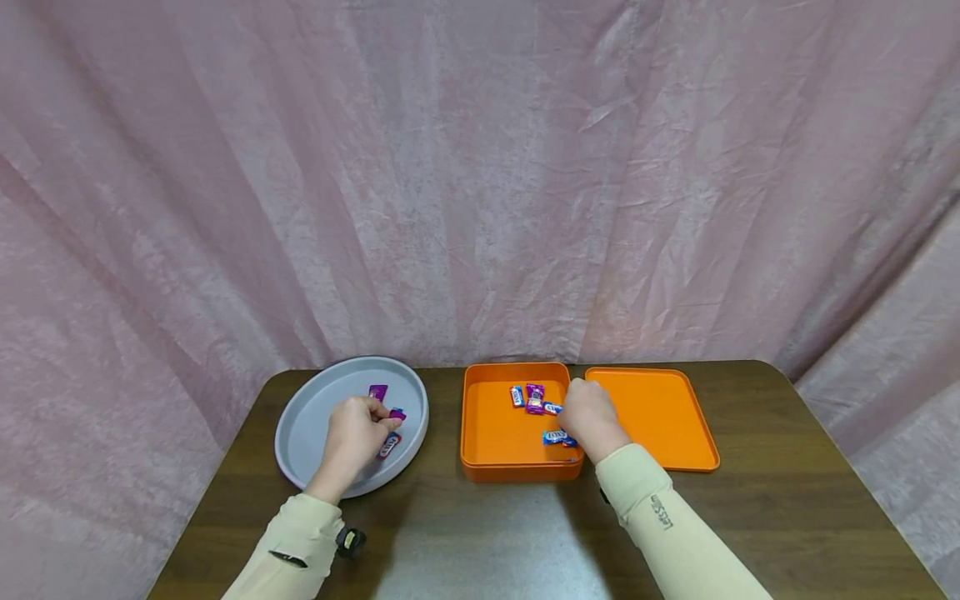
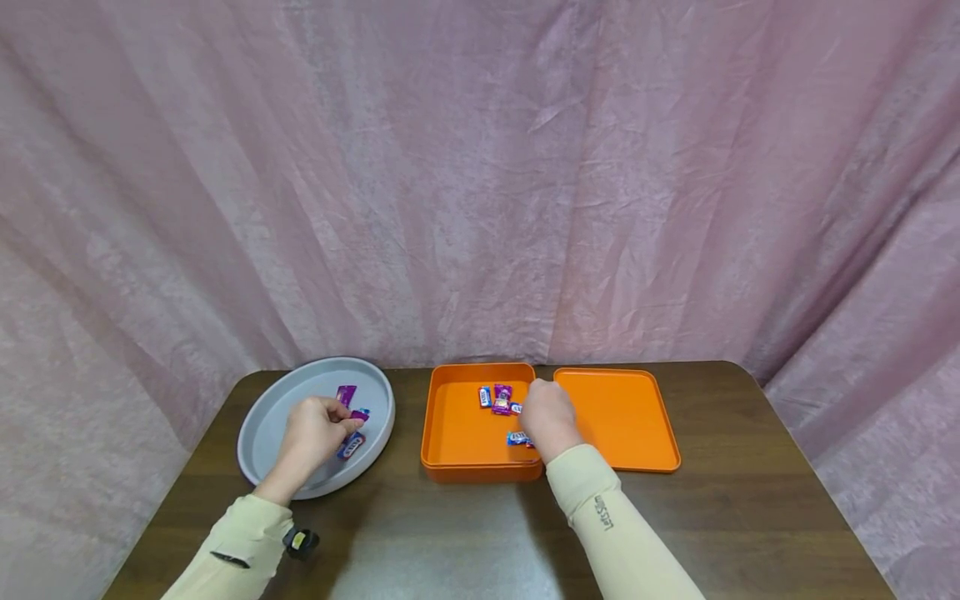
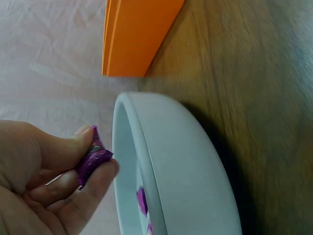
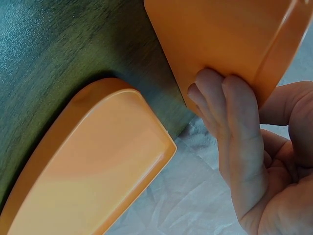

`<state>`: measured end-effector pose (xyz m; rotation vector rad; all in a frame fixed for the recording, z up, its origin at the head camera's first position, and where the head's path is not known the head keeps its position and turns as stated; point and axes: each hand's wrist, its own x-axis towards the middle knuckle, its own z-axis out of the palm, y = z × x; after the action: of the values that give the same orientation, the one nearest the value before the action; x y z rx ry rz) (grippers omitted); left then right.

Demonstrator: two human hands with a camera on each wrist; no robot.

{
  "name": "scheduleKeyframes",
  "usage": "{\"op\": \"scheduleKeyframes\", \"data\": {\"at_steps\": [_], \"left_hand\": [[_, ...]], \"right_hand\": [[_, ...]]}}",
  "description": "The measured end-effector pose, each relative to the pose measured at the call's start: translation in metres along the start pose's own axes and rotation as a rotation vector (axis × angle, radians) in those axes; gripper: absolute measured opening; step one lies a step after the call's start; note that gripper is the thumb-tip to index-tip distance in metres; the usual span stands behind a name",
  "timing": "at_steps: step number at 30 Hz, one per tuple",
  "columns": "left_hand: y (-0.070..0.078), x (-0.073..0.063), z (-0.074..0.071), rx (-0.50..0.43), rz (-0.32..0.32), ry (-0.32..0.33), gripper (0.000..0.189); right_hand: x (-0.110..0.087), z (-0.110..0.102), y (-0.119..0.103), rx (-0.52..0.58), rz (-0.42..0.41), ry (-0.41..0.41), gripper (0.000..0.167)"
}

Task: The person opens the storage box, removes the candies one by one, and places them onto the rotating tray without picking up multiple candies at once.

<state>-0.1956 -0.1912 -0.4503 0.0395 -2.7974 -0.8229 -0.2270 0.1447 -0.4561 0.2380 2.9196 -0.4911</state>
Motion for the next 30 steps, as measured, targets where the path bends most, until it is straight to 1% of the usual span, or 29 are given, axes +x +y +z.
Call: {"op": "scheduleKeyframes", "data": {"at_steps": [3,8,10,14,20,26,30], "left_hand": [[-0.007,-0.003,-0.006,0.038,-0.022,-0.03,0.016],[-0.015,-0.008,-0.014,0.096,-0.067,-0.128,0.02],[-0.016,-0.01,-0.014,0.117,-0.088,-0.171,0.021],[-0.018,-0.013,-0.011,0.143,-0.137,-0.234,0.022],[-0.023,-0.016,-0.006,0.181,-0.138,-0.254,0.027],[-0.023,-0.017,-0.006,0.221,-0.179,-0.27,0.028],[-0.023,-0.019,-0.008,0.26,-0.188,-0.277,0.026]], "right_hand": [[0.0,-0.001,0.0,0.003,-0.004,0.0,0.037],[-0.001,-0.001,0.0,0.007,-0.008,-0.002,0.038],[-0.001,-0.001,0.0,0.009,-0.006,-0.003,0.037],[-0.002,-0.001,-0.001,0.005,-0.002,-0.008,0.038],[-0.002,-0.001,-0.002,0.006,0.007,-0.011,0.04],[-0.003,-0.002,-0.003,0.005,0.007,-0.013,0.042],[-0.004,-0.002,-0.004,-0.002,0.002,-0.008,0.042]]}}
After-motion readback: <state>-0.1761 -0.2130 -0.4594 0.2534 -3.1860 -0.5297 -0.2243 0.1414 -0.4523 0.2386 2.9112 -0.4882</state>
